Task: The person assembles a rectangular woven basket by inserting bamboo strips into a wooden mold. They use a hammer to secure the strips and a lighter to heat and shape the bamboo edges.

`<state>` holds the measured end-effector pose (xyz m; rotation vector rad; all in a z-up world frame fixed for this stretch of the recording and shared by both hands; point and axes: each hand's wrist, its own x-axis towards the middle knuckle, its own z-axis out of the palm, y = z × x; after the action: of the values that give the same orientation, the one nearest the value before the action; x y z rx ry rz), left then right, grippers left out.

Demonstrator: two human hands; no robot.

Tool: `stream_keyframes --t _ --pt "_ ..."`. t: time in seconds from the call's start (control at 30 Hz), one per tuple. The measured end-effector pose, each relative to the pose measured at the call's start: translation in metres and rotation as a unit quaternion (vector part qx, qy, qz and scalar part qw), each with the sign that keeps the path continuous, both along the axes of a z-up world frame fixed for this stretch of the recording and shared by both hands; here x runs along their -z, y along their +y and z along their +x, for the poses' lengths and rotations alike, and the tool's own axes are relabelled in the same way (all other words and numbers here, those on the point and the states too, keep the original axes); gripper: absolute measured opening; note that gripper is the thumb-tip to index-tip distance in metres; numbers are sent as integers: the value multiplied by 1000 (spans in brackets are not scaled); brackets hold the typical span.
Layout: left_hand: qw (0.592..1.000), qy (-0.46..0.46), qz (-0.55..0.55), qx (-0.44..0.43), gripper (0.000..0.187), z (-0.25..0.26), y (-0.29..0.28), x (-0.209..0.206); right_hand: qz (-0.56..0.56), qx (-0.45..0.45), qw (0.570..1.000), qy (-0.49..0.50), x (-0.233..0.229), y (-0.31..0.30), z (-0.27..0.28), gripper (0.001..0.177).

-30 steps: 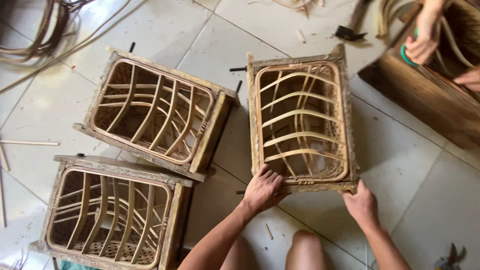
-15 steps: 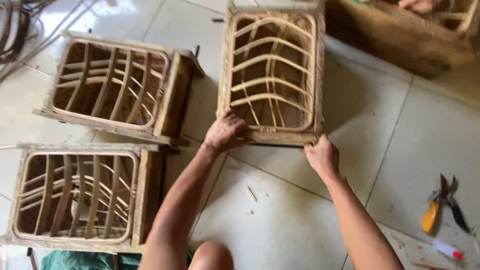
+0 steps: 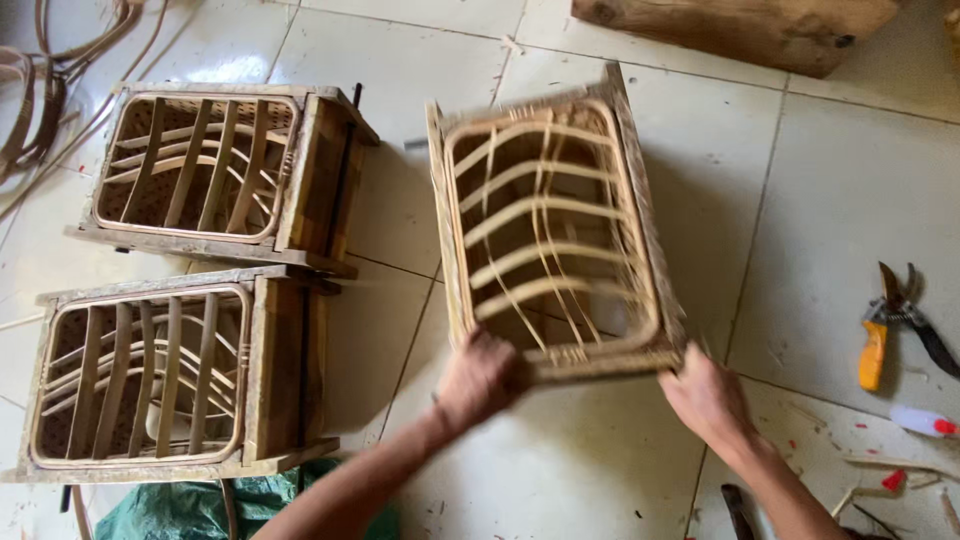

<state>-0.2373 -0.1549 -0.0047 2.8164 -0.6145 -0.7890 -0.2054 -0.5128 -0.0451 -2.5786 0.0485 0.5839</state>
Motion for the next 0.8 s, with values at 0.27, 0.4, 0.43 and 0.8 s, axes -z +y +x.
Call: stream_keyframes --t 0.27,0.4,0.43,0.8 --pt "926 -262 -263 -74 73 70 -27 -86 156 245 911 -294 -76 -68 -99 56" --pt "975 -131 17 -177 74 179 32 -54 343 321 881 -49 -56 -6 -131 88" --pt "964 -210 3 -161 68 181 41 -37 345 291 892 -25 -46 6 -129 97" --pt "945 86 -122 -290 43 -68 35 -51 274 182 944 -17 -93 -45 79 86"
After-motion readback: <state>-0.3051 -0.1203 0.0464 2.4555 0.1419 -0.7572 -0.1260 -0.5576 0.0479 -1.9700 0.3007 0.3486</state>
